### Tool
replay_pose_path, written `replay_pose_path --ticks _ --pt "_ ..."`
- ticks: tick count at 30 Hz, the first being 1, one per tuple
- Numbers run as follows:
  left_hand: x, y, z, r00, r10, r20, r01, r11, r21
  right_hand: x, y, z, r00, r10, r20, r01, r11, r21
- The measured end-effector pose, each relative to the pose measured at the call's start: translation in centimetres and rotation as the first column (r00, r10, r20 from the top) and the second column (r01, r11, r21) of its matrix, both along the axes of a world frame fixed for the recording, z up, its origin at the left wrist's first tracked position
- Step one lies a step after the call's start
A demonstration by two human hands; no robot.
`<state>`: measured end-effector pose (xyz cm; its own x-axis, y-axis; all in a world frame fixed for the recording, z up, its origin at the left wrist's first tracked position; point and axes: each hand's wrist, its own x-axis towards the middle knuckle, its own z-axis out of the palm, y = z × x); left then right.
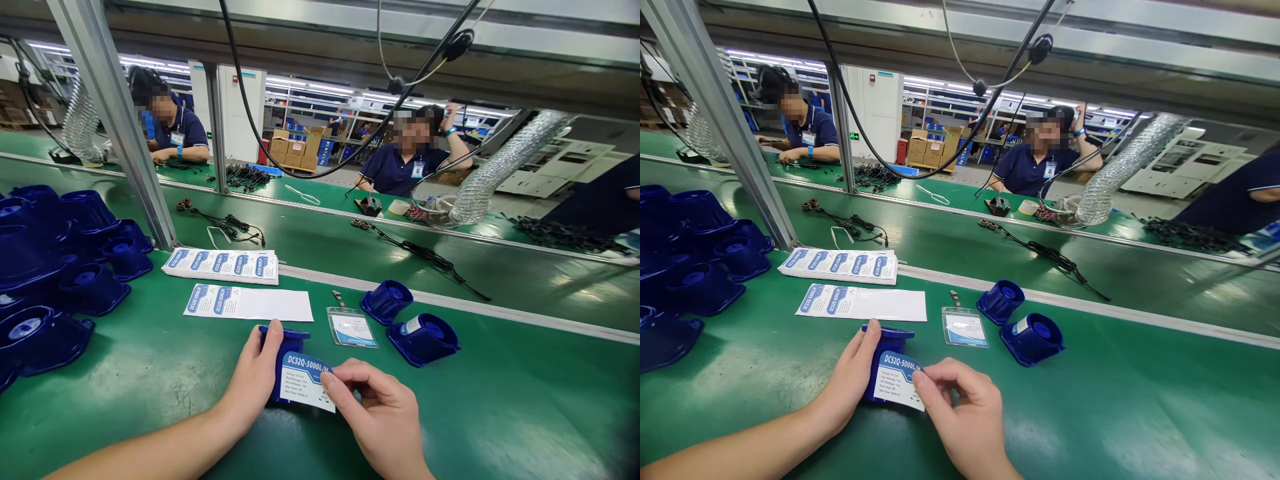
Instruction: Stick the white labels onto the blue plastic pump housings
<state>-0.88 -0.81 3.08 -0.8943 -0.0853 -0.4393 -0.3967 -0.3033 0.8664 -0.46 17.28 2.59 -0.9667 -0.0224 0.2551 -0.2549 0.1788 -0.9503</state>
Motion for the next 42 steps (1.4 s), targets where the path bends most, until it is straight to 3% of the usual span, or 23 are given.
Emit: replay_pose_path --ticks 19,26,32,36,42 --pt "0.1 0.0 -0.2 1.0 0.001 -0.009 -0.001 1.0 0.003 -0.4 0.6 -0.4 0.994 0.075 -0.085 -0.067 0.993 0.092" --pt "0.0 0.0 -0.1 1.0 -0.008 -0.004 0.008 1.0 0.004 -0.2 0.2 -0.2 0.997 0.006 -0.072 -0.003 0.999 0.044" --pt "-0.2 0.0 -0.5 1.0 -0.004 0.006 0.004 1.0 0.009 -0.5 0.8 -0.6 0.958 0.111 -0.264 -0.08 0.989 0.126" --pt "-0.4 -0.1 -0.7 1.0 0.025 0.012 -0.025 0.999 0.028 -0.3 1.2 -0.3 0.898 0.087 -0.432 -0.047 0.994 0.103" --pt "-0.4 0.0 -0.4 1.0 0.029 0.001 -0.029 1.0 -0.008 -0.5 1.0 -0.4 0.917 0.092 -0.389 -0.054 0.993 0.108"
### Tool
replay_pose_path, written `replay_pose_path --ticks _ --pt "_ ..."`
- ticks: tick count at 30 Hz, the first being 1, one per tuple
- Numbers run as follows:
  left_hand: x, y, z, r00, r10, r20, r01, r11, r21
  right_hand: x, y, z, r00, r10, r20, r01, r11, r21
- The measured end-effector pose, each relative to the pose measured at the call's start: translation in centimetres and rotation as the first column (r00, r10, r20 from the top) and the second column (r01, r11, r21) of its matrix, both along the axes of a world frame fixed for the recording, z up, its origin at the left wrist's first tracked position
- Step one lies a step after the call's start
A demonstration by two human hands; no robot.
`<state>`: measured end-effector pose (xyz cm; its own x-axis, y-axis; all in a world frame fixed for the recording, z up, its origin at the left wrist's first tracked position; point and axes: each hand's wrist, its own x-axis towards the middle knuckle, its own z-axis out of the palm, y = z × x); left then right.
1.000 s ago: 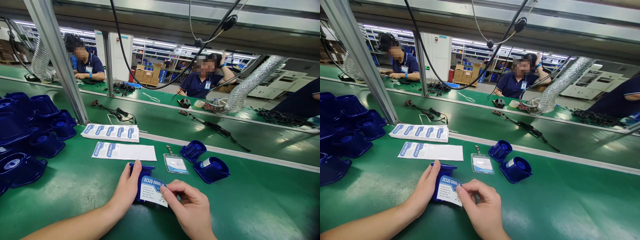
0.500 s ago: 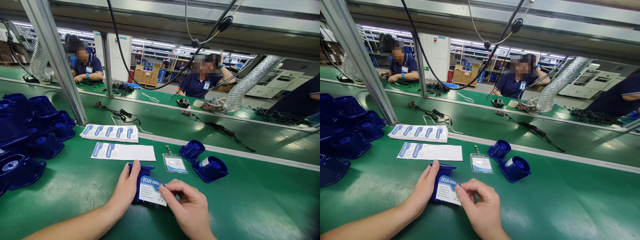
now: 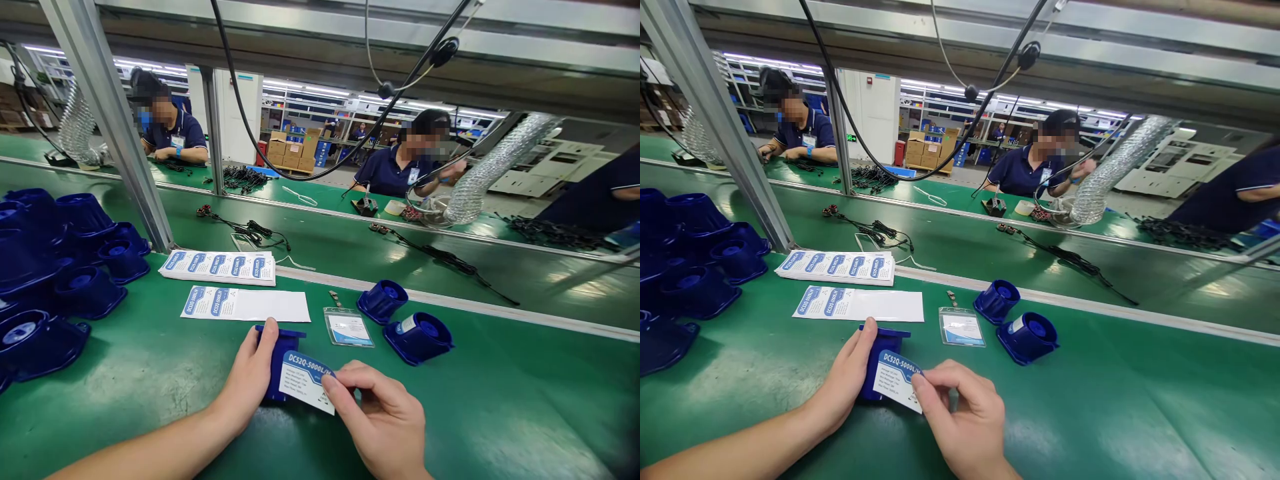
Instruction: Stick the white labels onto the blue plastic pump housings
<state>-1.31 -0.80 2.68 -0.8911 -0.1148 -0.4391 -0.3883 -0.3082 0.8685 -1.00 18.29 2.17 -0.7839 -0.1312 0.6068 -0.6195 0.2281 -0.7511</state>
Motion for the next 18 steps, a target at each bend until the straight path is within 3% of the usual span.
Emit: replay_pose_path --ticks 18 --pt "0.1 -0.07 -0.15 1.0 -0.017 -0.006 0.018 1.0 0.005 0.04 -0.29 0.12 0.998 0.025 0.059 -0.024 1.0 -0.012"
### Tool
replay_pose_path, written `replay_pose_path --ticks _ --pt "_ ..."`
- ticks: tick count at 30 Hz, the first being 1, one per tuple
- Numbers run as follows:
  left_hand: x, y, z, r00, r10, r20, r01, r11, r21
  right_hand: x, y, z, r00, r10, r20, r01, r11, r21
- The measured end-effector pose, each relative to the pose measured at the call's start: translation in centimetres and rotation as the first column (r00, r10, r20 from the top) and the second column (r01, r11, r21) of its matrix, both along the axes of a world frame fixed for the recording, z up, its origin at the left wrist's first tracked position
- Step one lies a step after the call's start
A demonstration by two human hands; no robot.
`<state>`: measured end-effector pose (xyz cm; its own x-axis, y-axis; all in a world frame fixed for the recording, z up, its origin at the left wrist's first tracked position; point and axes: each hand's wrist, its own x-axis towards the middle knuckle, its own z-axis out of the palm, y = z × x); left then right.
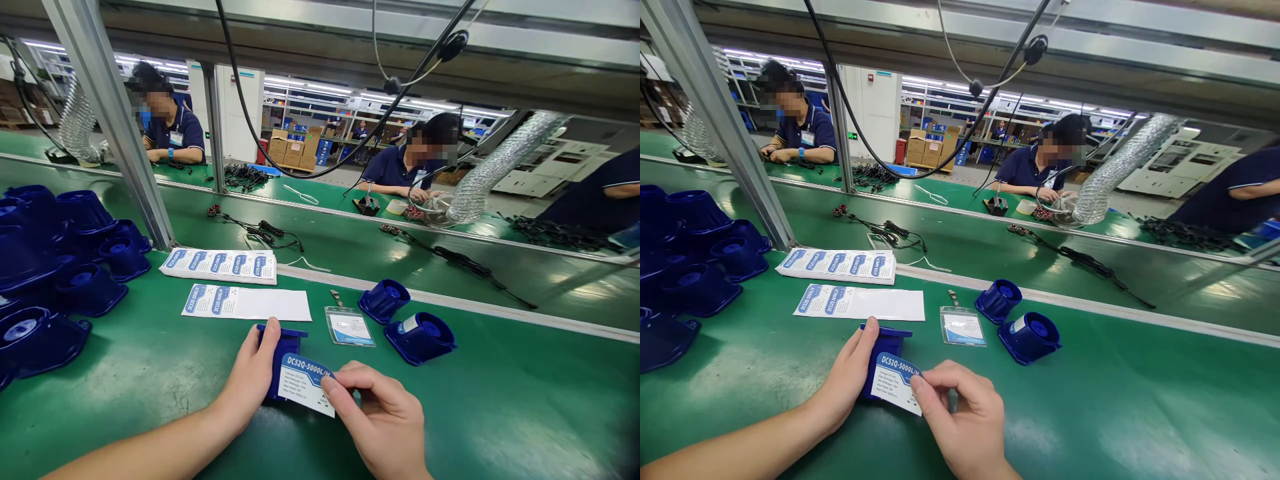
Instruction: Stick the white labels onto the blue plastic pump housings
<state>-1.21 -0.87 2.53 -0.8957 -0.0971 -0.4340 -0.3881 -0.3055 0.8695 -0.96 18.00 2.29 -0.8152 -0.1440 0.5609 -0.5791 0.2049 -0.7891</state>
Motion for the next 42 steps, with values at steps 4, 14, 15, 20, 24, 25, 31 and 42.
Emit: replay_pose_path --ticks 4,14,15,20,24,25,31,42 --pt "0.04 -0.05 -0.09 1.0 -0.007 -0.009 0.007 1.0 -0.001 -0.04 -0.02 -0.12 1.0 0.01 0.02 -0.011 1.0 0.015" --pt "0.03 -0.09 -0.13 1.0 -0.009 -0.019 0.009 1.0 0.009 -0.06 0.1 -0.27 1.0 0.005 0.026 -0.006 0.999 0.032" --pt "0.05 -0.09 -0.09 1.0 -0.009 -0.018 0.009 1.0 0.008 -0.08 0.11 -0.29 1.0 0.006 0.03 -0.007 0.999 0.032" --pt "0.1 -0.01 0.04 1.0 -0.008 -0.008 0.008 1.0 0.013 -0.08 0.19 -0.38 0.999 0.007 0.047 -0.008 0.999 0.031" --pt "0.08 0.0 0.14 1.0 -0.007 -0.004 0.007 1.0 0.019 0.08 0.32 -0.43 0.999 0.009 0.053 -0.011 0.999 0.036" --pt "0.08 -0.02 0.17 1.0 -0.007 -0.005 0.007 1.0 0.018 0.1 0.32 -0.44 0.999 0.01 0.054 -0.012 0.999 0.037" --pt "0.16 -0.06 0.21 1.0 -0.009 0.01 0.009 1.0 0.006 -0.07 0.16 -0.46 0.998 0.01 0.067 -0.013 0.999 0.034" --pt "0.17 0.13 0.46 1.0 0.003 -0.003 -0.002 0.999 0.033 -0.19 0.1 -0.33 0.997 -0.018 0.079 0.014 0.999 0.052"
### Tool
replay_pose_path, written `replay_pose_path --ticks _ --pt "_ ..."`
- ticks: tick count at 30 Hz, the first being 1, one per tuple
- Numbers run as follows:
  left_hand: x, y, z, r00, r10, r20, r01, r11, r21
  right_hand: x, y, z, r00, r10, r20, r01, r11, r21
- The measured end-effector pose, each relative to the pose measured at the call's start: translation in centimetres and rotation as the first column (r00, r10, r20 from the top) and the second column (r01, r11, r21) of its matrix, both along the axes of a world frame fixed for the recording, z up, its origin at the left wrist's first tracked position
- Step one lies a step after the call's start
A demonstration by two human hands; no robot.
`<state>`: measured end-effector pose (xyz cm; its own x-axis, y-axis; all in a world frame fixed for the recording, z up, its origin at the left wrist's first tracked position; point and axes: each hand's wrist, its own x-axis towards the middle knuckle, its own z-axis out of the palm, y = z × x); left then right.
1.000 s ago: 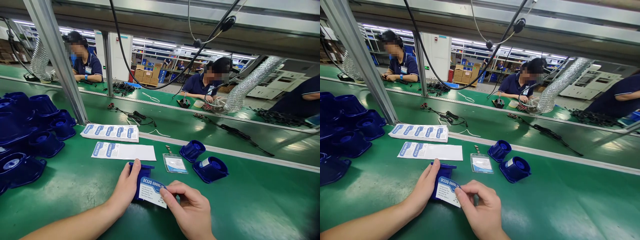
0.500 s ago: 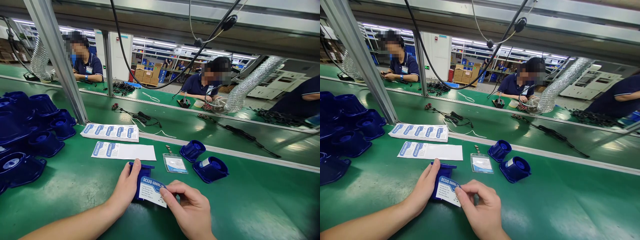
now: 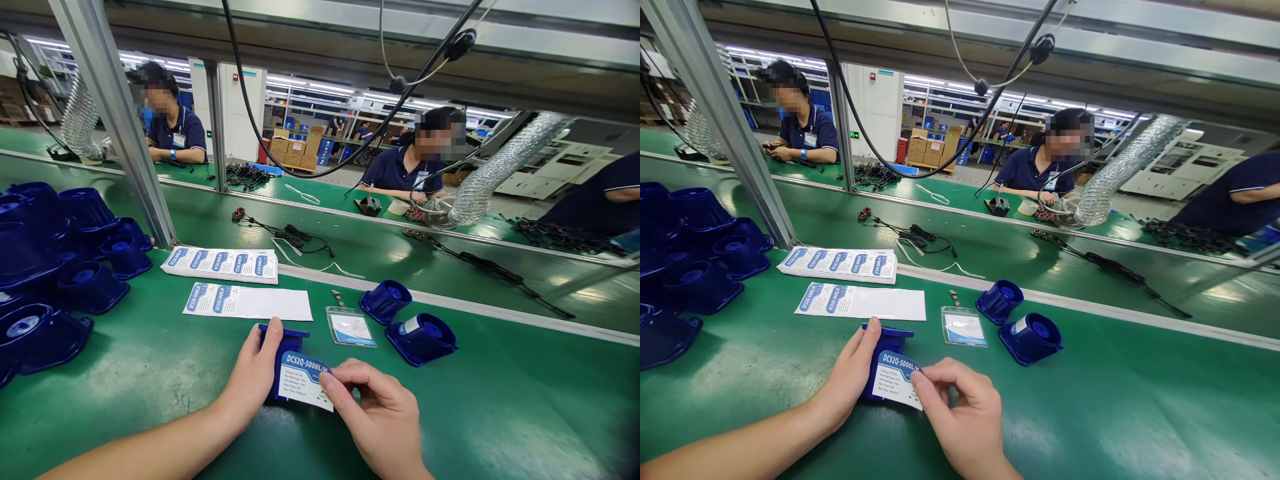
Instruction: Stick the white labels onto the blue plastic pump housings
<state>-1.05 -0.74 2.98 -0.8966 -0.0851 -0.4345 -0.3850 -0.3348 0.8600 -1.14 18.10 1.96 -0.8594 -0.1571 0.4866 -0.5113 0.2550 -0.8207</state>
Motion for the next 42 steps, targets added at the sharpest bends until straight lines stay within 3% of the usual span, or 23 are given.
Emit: replay_pose_path --ticks 20,27,30,34,37,40,42 --pt "0.0 -0.1 -0.4 1.0 0.0 0.014 0.0 1.0 -0.019 -0.1 0.0 0.2 0.999 -0.008 0.052 0.005 0.997 0.072" --pt "-0.2 -0.3 -1.1 1.0 -0.001 0.006 0.001 1.0 0.025 -1.9 0.6 0.5 0.968 0.003 -0.251 0.057 0.971 0.232" --pt "-0.1 -0.2 -1.1 1.0 0.016 -0.011 -0.016 1.0 -0.006 -2.5 1.0 0.7 0.998 -0.042 -0.05 0.051 0.979 0.197" --pt "0.2 0.1 -1.6 0.994 -0.002 -0.113 -0.021 0.98 -0.196 -1.7 0.1 0.5 0.946 0.069 0.315 -0.096 0.993 0.068" --pt "0.6 0.3 -2.3 0.975 -0.048 -0.218 -0.031 0.938 -0.346 -0.9 -1.1 -0.1 0.911 0.114 0.397 -0.135 0.991 0.026" --pt "0.9 0.5 -2.7 0.959 -0.082 -0.272 -0.034 0.917 -0.397 -0.5 -1.9 -0.6 0.897 0.11 0.427 -0.116 0.993 -0.012" --pt "0.8 0.5 -2.8 0.957 -0.071 -0.281 -0.05 0.915 -0.401 -0.4 -1.9 -0.7 0.911 0.077 0.406 -0.097 0.995 0.028"
